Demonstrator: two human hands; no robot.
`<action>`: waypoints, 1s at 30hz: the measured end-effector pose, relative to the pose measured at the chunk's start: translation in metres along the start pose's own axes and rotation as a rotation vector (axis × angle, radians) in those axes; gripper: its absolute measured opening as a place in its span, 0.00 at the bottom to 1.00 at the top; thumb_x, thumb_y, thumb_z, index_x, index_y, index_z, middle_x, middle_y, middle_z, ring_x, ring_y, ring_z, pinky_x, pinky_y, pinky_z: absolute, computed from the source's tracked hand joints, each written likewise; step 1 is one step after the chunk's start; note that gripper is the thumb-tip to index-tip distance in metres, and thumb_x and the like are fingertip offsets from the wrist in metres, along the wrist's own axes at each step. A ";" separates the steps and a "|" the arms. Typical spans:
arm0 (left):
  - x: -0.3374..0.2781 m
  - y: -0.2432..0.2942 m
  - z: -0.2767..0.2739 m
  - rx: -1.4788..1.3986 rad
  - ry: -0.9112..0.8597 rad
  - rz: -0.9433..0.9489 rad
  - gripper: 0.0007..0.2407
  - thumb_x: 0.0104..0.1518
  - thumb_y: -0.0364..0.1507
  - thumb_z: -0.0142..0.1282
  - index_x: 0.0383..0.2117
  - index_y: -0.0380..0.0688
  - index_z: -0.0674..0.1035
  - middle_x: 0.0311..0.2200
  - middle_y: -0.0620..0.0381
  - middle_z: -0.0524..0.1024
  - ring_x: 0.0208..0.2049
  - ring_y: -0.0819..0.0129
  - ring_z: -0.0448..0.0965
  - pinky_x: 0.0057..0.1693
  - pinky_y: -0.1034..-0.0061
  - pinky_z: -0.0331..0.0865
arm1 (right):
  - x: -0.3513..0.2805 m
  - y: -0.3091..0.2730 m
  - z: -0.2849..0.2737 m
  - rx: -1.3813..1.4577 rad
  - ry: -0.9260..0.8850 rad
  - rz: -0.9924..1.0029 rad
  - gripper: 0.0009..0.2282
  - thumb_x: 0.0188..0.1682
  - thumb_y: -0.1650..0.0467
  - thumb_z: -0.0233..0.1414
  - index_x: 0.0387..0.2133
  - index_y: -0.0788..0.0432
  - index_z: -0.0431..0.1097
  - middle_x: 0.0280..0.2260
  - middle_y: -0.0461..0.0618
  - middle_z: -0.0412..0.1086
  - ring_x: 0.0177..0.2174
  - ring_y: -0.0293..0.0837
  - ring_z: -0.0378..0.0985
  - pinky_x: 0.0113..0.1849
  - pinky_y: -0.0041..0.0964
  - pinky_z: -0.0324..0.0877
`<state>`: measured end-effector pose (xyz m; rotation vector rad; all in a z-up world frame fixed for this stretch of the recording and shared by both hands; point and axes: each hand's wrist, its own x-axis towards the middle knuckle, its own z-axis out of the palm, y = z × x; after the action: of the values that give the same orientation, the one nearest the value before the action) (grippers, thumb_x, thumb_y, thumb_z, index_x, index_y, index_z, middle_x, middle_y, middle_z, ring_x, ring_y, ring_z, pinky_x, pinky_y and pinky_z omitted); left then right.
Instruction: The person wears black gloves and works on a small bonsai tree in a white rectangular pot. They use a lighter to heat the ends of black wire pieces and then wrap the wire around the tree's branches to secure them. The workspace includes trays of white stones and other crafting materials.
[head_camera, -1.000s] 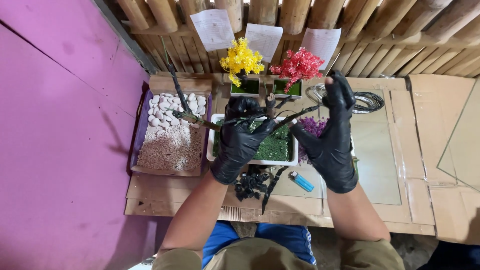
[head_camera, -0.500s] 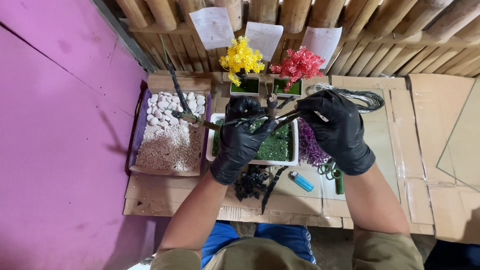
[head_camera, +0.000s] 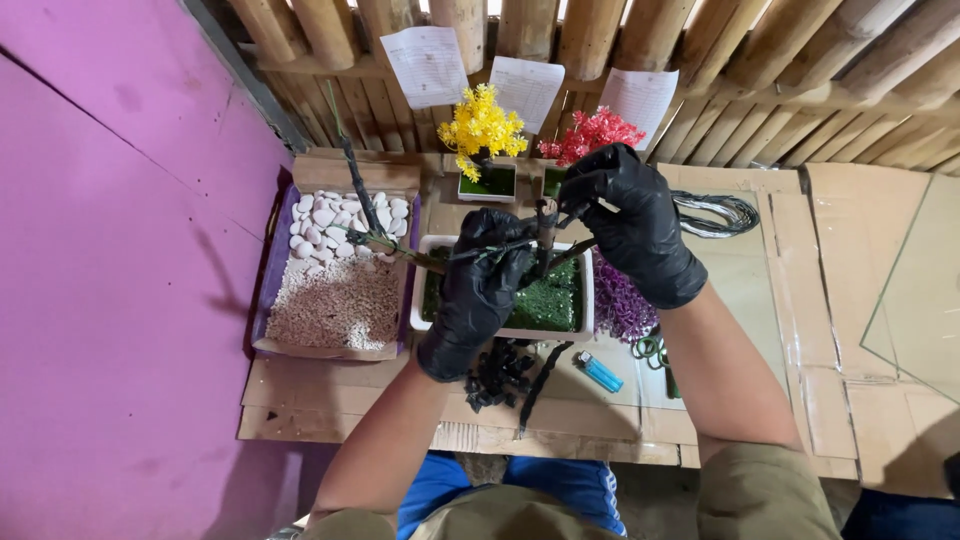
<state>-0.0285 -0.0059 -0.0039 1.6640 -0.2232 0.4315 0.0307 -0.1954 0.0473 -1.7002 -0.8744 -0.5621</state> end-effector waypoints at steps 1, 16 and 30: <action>0.002 0.005 -0.002 -0.001 0.005 0.003 0.11 0.53 0.30 0.68 0.41 0.46 0.80 0.42 0.52 0.81 0.49 0.57 0.81 0.51 0.69 0.80 | 0.004 0.002 0.001 0.000 -0.004 -0.005 0.01 0.50 0.76 0.62 0.30 0.62 0.78 0.34 0.56 0.73 0.35 0.53 0.76 0.41 0.43 0.72; 0.012 0.008 0.019 -0.235 -0.123 -0.261 0.07 0.61 0.23 0.58 0.38 0.33 0.85 0.40 0.35 0.82 0.50 0.55 0.81 0.52 0.75 0.76 | 0.061 -0.037 0.008 0.187 -0.447 0.116 0.06 0.49 0.69 0.61 0.34 0.60 0.79 0.44 0.60 0.74 0.46 0.55 0.78 0.49 0.47 0.70; 0.019 -0.111 0.040 -1.250 -0.128 -0.710 0.06 0.56 0.22 0.66 0.38 0.42 0.82 0.39 0.51 0.84 0.45 0.54 0.84 0.54 0.48 0.75 | 0.090 -0.051 0.013 0.305 -0.787 0.328 0.09 0.45 0.70 0.62 0.32 0.66 0.79 0.42 0.62 0.78 0.44 0.51 0.80 0.48 0.46 0.73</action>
<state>0.0382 -0.0280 -0.1007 0.4500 0.0362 -0.3384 0.0452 -0.1512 0.1412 -1.7289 -1.1147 0.4849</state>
